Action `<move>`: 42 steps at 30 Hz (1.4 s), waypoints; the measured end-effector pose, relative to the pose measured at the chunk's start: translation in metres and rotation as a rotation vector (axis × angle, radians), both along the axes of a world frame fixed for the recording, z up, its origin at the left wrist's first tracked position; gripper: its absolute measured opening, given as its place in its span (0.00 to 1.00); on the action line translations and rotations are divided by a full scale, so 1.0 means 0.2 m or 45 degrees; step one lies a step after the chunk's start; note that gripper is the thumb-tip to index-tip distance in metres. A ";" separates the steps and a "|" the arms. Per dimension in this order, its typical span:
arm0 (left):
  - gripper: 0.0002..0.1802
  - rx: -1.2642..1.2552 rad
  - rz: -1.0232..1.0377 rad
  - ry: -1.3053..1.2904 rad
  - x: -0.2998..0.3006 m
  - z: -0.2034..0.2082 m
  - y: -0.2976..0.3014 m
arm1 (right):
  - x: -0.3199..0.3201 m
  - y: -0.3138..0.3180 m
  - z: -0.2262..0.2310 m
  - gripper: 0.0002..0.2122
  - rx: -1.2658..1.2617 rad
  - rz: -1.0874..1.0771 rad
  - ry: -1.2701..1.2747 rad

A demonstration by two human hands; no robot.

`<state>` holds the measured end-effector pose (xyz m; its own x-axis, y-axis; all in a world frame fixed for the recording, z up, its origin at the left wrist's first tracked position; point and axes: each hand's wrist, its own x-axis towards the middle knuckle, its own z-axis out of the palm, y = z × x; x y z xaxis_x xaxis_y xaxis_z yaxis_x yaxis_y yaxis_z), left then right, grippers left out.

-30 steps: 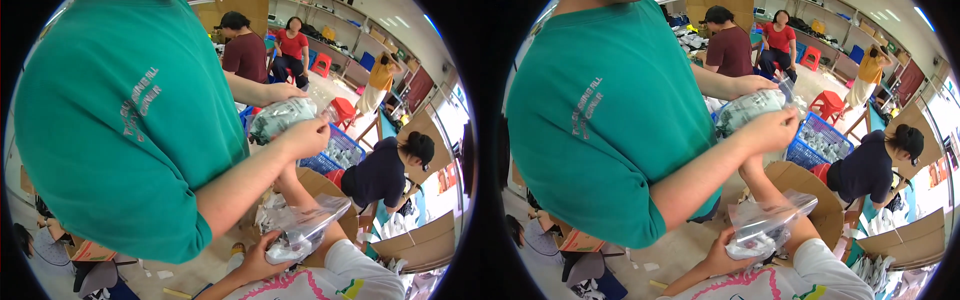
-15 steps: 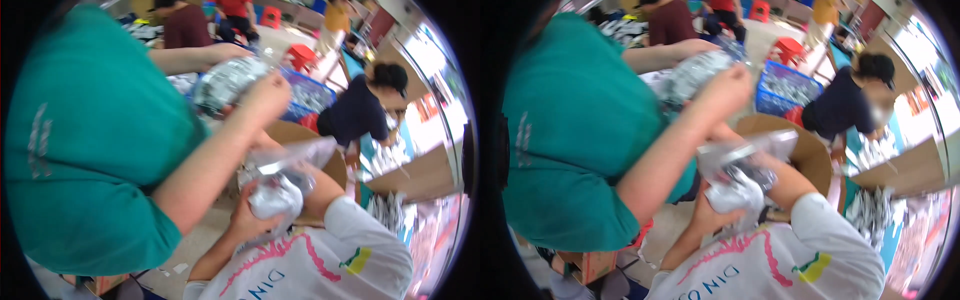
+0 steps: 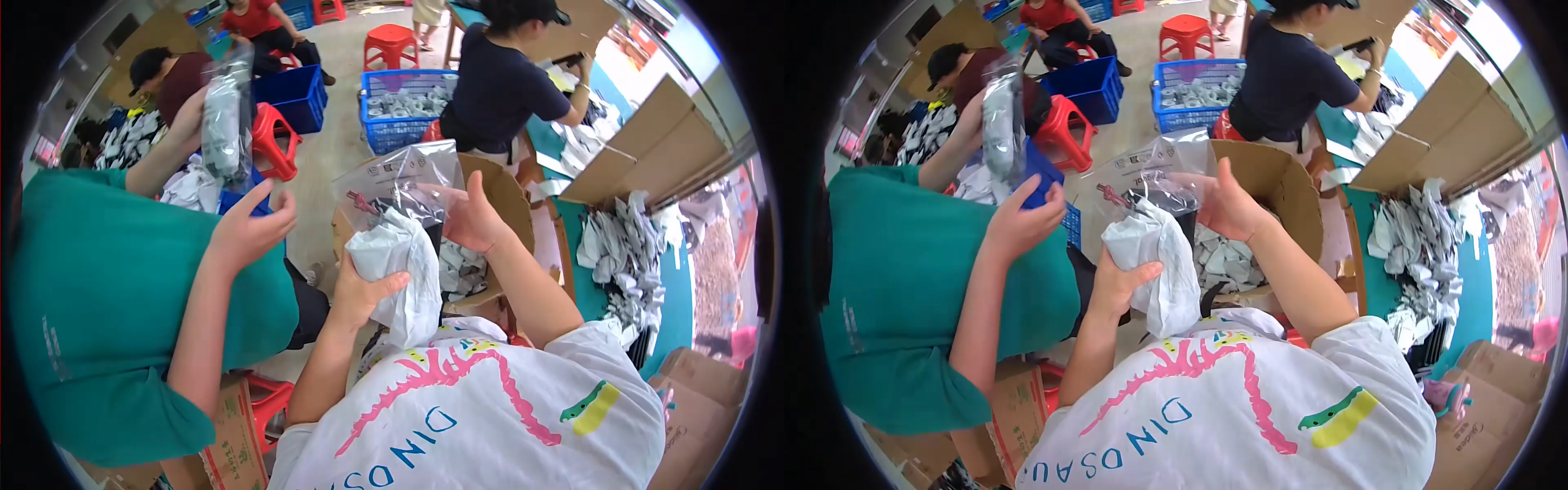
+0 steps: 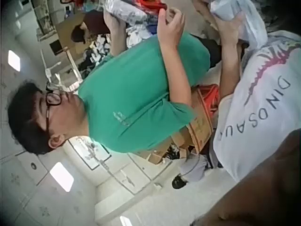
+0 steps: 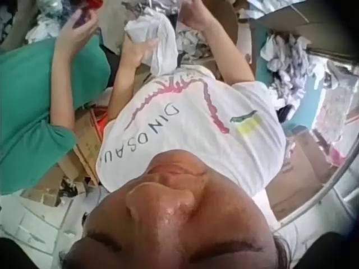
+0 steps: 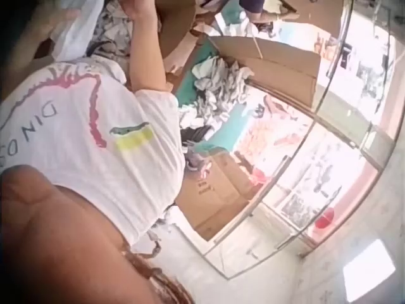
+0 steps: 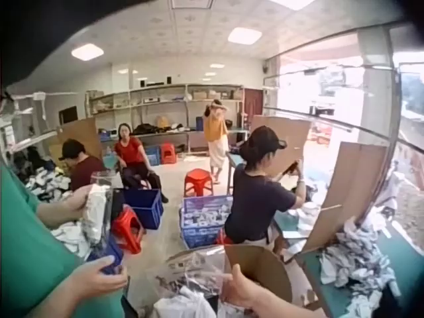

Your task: The recorder packages small white items into plastic bags, scans labels using a handheld device, and places them into boxes.

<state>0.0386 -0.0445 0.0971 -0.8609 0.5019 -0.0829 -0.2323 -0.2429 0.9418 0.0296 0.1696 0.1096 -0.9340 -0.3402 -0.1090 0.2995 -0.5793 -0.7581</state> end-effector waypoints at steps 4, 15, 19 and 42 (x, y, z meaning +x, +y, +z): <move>0.39 -0.081 0.083 0.055 -0.02 -0.02 0.06 | 0.01 0.10 -0.03 0.39 0.454 -0.179 0.295; 0.38 -0.436 0.065 0.374 0.03 0.07 0.02 | -0.02 0.26 -0.13 0.19 0.873 -1.029 0.198; 0.36 -0.476 0.202 0.440 0.13 0.08 0.00 | 0.25 0.21 -0.26 0.27 0.608 -0.180 0.116; 0.56 -0.143 0.035 0.006 0.00 -0.09 0.04 | 0.02 -0.09 -0.19 0.35 0.153 -0.134 0.018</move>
